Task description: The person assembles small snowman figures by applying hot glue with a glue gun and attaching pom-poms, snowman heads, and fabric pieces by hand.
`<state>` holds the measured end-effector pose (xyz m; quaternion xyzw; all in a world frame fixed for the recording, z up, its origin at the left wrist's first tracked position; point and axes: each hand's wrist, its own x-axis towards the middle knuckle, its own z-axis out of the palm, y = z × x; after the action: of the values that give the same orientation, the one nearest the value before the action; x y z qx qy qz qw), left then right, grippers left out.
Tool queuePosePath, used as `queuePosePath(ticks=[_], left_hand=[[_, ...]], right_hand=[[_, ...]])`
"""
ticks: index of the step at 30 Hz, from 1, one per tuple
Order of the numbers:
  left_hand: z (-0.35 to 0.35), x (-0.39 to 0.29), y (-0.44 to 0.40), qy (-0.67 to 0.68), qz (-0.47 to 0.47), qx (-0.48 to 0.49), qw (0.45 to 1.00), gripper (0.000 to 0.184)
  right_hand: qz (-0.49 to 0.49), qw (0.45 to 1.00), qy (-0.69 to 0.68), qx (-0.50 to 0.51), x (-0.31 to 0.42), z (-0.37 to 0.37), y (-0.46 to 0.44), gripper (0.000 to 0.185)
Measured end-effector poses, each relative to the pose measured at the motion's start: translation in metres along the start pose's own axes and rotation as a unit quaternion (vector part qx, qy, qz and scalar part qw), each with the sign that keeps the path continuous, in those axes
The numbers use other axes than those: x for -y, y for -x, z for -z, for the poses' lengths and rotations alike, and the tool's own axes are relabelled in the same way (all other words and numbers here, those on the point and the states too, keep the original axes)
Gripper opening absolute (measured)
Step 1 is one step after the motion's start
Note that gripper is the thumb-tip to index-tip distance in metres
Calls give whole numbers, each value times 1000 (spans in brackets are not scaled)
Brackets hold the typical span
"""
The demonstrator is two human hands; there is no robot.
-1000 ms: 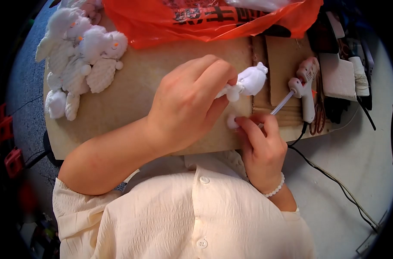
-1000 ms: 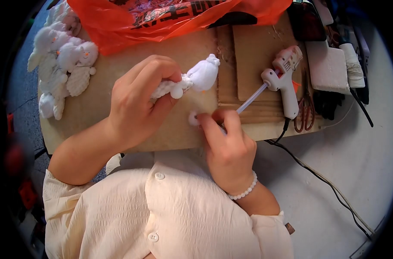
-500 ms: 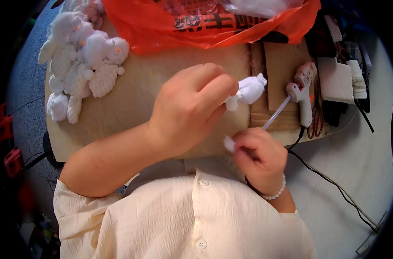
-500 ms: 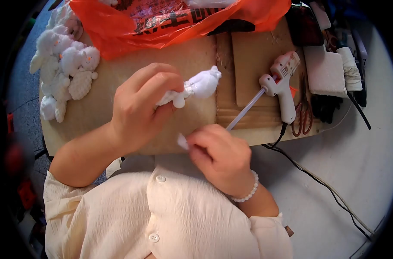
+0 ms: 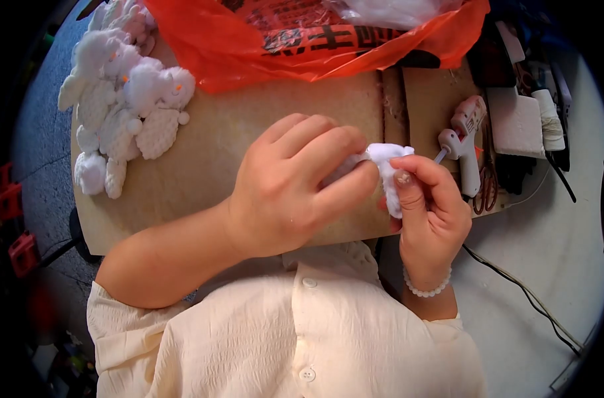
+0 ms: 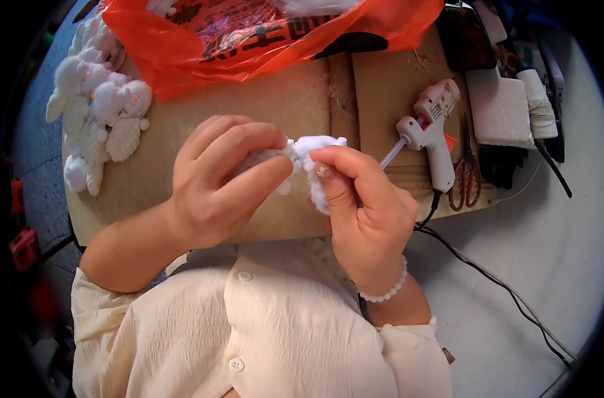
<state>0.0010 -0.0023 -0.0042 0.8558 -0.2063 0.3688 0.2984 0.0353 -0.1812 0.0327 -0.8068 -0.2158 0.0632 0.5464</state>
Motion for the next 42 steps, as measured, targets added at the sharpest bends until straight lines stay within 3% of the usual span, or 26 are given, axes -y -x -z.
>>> queuePosePath(ticks=[6, 12, 30, 36, 42], left_hand=[[2, -7, -3, 18, -4, 0, 1000, 34], [3, -5, -1, 24, -18, -7, 1000, 34], [-4, -8, -2, 31, -14, -34, 999, 40], [-2, -8, -2, 38, -18, -26, 999, 44], [-4, -7, -1, 39, -16, -30, 999, 44]], right_hand=[[-36, 999, 3, 4, 6, -6, 1, 10], [169, 971, 164, -47, -11, -11, -1, 11], [163, 978, 100, -83, -21, -9, 2, 37], [115, 988, 97, -38, -15, -3, 7, 44], [98, 991, 49, -74, -18, -9, 3, 48]])
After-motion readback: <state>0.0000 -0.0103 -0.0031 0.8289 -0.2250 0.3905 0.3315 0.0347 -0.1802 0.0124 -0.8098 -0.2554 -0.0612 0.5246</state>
